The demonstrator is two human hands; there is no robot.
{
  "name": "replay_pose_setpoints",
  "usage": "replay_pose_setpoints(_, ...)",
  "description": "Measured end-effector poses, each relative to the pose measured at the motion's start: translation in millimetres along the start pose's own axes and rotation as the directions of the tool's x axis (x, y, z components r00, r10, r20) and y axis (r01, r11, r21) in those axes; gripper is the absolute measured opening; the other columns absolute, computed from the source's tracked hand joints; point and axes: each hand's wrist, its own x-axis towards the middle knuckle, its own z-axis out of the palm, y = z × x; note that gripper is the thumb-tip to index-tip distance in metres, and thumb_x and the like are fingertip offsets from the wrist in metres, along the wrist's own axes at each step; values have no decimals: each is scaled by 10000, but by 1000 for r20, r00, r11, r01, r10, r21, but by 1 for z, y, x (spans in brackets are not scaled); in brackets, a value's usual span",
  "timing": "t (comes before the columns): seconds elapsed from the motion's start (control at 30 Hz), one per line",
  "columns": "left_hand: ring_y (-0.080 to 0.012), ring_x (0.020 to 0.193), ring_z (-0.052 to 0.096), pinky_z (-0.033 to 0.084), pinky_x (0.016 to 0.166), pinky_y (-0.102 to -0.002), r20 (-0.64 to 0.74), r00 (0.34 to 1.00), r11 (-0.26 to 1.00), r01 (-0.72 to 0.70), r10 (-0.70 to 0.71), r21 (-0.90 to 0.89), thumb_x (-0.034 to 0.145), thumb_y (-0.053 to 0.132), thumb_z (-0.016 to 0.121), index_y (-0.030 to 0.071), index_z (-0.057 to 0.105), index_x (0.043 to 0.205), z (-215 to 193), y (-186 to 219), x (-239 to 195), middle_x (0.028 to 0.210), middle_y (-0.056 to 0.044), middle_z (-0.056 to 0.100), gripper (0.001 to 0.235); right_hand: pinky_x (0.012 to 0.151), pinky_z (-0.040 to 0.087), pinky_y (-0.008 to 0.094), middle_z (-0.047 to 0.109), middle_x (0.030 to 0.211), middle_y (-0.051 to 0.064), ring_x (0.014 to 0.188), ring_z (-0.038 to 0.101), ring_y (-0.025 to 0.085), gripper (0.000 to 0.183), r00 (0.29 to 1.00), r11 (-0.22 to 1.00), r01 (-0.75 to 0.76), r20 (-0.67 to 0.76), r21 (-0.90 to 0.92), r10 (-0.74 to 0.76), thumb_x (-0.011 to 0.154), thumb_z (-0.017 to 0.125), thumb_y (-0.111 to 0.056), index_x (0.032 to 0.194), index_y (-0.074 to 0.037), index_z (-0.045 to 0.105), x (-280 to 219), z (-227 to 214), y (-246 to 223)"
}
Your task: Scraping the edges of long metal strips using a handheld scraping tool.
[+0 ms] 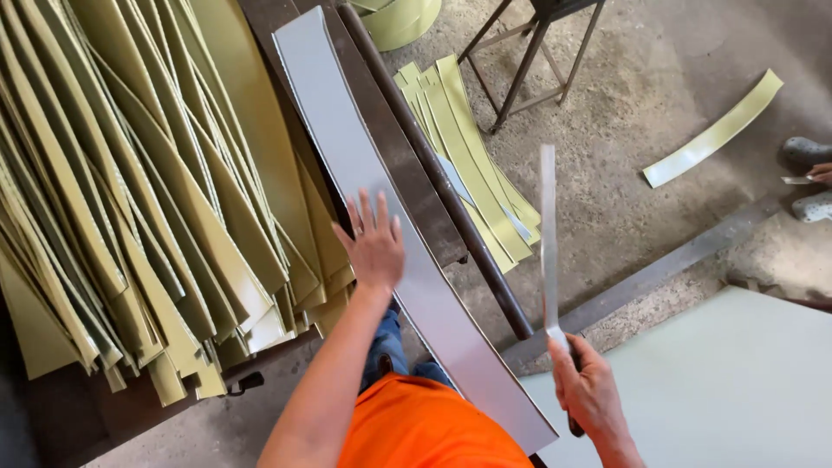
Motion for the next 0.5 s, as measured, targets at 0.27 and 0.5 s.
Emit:
replay_pose_setpoints(0.27,-289,1563,202,137,1173,-728,-37,998,989,-40,46,140,1062,362,429,198,368,1589,24,7,11,1693,-62,234,556,337,273,294,454,510,22,354,387,113,329,992,996,-59,-104,66,65,1014,545,-336,974,-26,647,8,-6,6)
replay_pose_setpoints(0.5,-308,1574,221,141,1191,-727,-51,997,998,-57,59,32,1054,332,473,183,366,1594,16,7,7,1697,-96,252,570,345,384,295,465,534,1,388,438,98,353,955,936,-274,51,-223,292,998,540,-425,906,-92,611,16,51,38)
